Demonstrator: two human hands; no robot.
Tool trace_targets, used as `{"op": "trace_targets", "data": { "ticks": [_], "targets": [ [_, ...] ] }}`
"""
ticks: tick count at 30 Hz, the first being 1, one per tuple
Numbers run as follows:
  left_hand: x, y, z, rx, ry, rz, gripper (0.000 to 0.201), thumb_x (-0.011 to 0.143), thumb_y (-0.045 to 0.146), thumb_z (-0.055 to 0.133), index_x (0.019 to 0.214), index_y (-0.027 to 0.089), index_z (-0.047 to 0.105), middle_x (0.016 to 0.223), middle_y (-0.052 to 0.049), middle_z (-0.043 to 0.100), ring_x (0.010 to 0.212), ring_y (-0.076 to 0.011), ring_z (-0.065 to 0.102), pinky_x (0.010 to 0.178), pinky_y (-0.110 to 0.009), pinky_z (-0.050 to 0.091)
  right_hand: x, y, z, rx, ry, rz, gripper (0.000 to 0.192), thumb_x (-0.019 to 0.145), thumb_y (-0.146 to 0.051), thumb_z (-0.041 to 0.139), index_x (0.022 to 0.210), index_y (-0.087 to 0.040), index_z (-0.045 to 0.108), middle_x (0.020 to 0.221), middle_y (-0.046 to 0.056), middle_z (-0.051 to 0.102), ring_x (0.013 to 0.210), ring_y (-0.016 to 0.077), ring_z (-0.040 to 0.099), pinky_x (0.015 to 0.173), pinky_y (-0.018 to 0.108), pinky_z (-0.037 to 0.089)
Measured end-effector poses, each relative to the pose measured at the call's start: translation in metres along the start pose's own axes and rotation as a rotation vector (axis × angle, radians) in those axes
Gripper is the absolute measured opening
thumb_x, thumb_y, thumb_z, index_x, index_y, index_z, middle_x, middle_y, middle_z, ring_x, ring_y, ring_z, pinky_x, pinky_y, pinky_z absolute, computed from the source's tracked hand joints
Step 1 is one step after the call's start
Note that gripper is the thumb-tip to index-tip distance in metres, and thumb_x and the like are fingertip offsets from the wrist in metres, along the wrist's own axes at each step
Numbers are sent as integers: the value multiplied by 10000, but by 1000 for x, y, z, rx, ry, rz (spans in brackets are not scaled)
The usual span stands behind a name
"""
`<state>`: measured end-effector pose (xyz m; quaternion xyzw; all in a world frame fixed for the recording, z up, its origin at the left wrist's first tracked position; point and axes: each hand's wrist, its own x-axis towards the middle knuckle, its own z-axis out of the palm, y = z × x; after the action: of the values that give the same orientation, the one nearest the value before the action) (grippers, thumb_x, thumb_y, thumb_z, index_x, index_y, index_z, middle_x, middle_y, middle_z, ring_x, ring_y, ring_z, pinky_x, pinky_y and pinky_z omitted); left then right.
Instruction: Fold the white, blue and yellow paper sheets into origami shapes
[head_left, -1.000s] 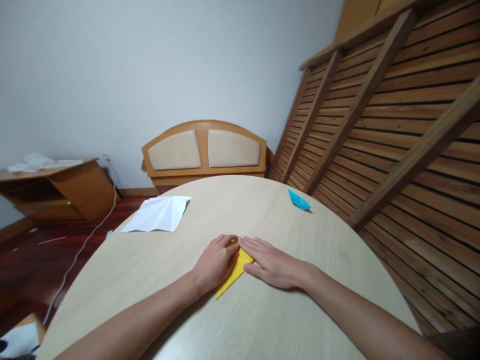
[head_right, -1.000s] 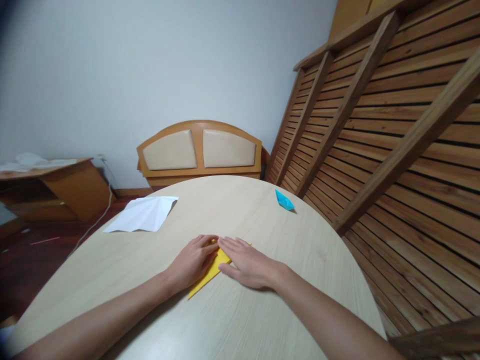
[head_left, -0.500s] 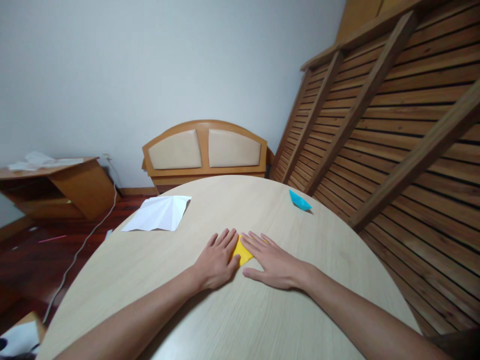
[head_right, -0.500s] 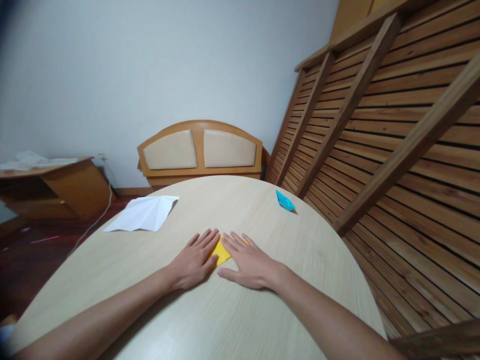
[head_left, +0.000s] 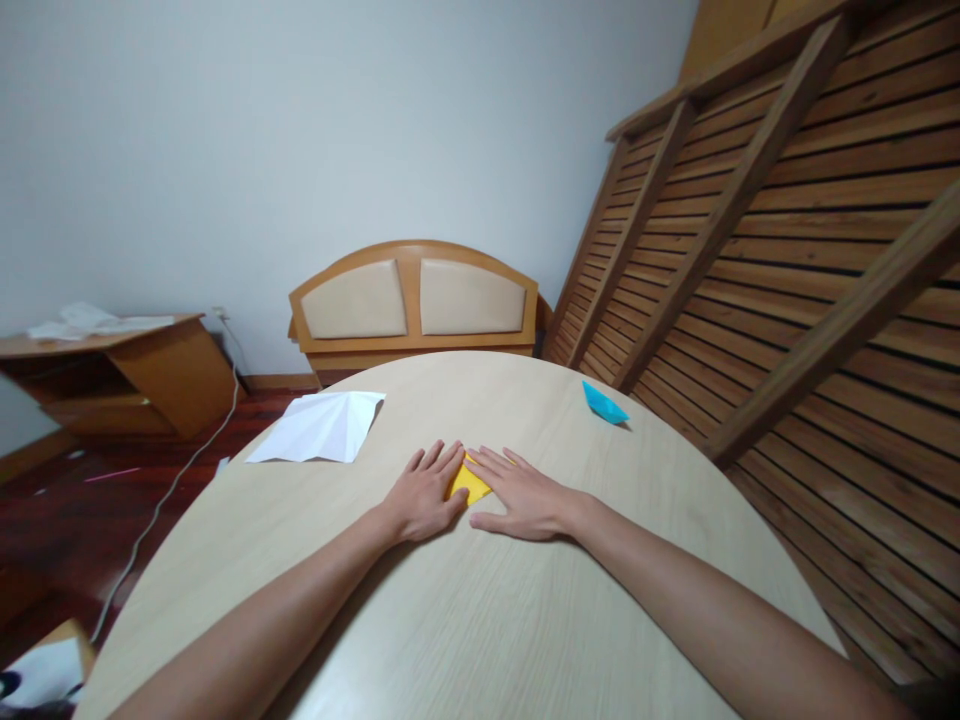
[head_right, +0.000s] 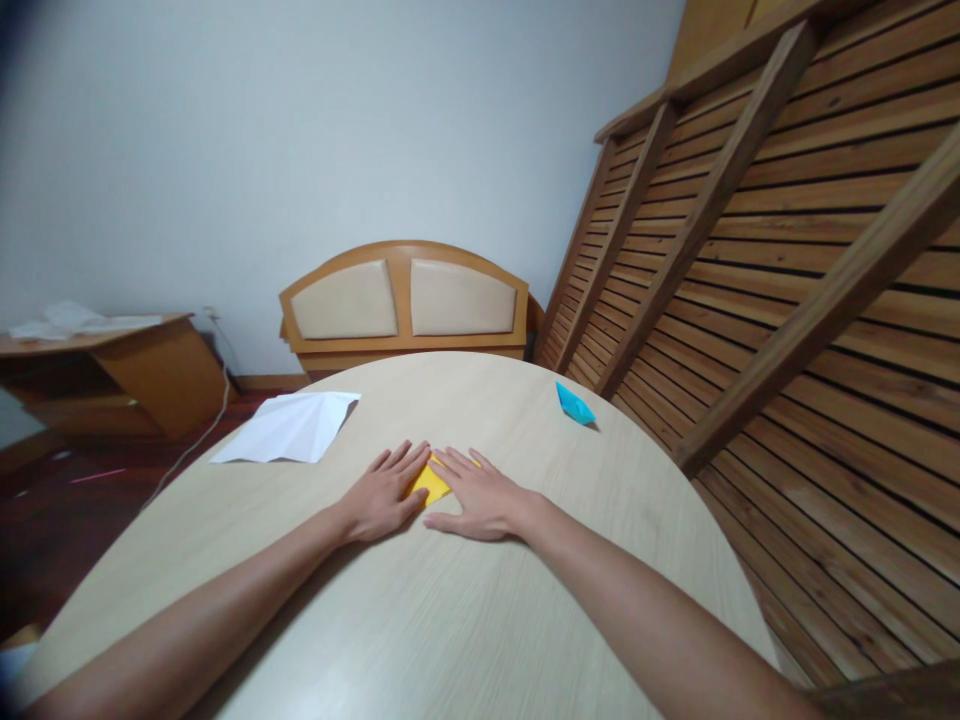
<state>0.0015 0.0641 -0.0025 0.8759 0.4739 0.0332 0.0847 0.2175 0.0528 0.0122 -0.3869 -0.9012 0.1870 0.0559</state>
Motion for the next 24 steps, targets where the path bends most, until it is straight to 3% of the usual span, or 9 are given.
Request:
{"op": "trace_targets", "data": {
  "ticks": [9, 14, 17, 24],
  "targets": [
    [-4, -4, 0, -4, 2, -13, 732, 970, 555, 312, 1569, 149, 200, 1630, -70, 156, 1512, -301, 96, 1214, -510, 127, -22, 6, -5, 6, -38, 67, 974, 879, -774, 367, 1576, -132, 141, 1644, 105, 83, 1518, 273, 61, 1238, 432, 46],
    [-8, -5, -3, -10, -10, -19, 719, 978, 570, 280, 1569, 166, 209, 1633, -53, 150, 1512, -306, 90, 1212, -517, 122, -31, -3, -8, -22, -44, 104, 894, 901, -746, 365, 1569, -169, 217, 1639, 116, 120, 1514, 311, 72, 1227, 492, 68],
    [-13, -3, -5, -13, -12, -6, 708, 978, 555, 294, 1571, 178, 201, 1635, -44, 147, 1514, -304, 73, 1215, -514, 113, -30, -10, -5, -44, -9, 61, 824, 912, -721, 389, 1556, -220, 276, 1640, 103, 134, 1516, 309, 34, 1223, 507, 46],
    [-17, -4, -3, -24, -33, 57, 612, 997, 405, 277, 1574, 219, 194, 1639, -17, 146, 1515, -290, 78, 1216, -507, 125, -29, -16, 0, 19, -62, -36, 908, 883, -746, 424, 1568, -185, 222, 1636, 93, 159, 1516, 283, 83, 1237, 454, 45]
  ]
}}
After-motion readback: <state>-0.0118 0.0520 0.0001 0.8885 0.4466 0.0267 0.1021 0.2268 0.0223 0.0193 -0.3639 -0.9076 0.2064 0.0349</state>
